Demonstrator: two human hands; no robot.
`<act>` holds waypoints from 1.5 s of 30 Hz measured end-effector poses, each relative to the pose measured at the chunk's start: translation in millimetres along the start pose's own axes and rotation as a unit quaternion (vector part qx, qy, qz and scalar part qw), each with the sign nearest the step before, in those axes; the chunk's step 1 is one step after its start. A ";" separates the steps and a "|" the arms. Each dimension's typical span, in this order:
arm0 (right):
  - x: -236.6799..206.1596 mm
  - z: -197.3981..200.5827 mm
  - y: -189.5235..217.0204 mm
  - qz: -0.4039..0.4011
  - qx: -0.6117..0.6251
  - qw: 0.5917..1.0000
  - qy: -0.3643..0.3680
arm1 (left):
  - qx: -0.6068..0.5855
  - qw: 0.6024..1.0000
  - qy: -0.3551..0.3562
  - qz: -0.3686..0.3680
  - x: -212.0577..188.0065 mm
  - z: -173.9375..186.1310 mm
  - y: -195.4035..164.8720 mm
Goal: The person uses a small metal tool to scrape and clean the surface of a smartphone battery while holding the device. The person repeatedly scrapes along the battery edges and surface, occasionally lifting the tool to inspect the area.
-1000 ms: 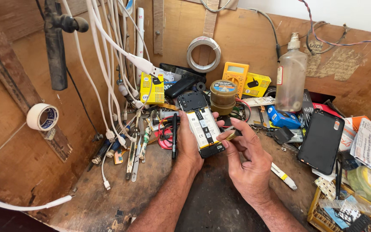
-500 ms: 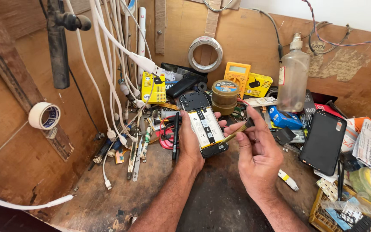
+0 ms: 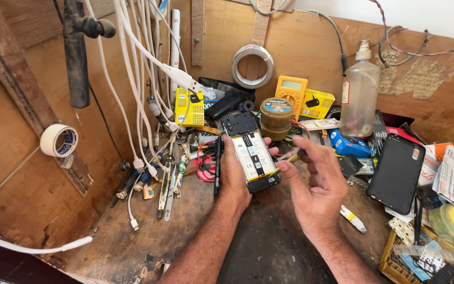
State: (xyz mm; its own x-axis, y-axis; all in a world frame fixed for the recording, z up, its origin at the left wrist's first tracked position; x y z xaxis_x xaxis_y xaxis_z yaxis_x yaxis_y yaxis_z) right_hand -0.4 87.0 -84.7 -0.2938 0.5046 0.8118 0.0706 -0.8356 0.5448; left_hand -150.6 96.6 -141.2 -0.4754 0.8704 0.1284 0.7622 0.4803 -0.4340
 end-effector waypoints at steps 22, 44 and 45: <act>-2.2 1.7 -4.3 -0.032 -0.056 0.997 -0.030 | 0.015 1.000 -0.017 0.010 -1.2 -2.7 -3.0; -4.2 -0.6 -10.6 -0.036 0.025 0.999 -0.011 | 0.004 1.000 -0.022 0.018 -3.5 -2.8 -5.1; -4.6 0.1 -10.5 -0.024 -0.011 0.999 -0.021 | -0.002 0.999 -0.028 0.025 -3.4 -2.9 -4.8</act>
State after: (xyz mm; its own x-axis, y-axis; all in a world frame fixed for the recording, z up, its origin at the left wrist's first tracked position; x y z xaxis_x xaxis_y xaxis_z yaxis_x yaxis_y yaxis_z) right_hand 0.3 93.5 -94.1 -0.2567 0.5522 0.7932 0.0356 -0.8147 0.5788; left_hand -151.3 91.6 -137.0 -0.4607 0.8858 0.0559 0.7873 0.4369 -0.4350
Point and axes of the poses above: each hand's wrist, its own x-axis towards the middle knuckle, its own z-axis out of the back of the hand, y = z × x, the point moved 1 cm from there along x, towards the middle knuckle, and after that the axes turned 6 degrees about -x, right-handed, at the moved point
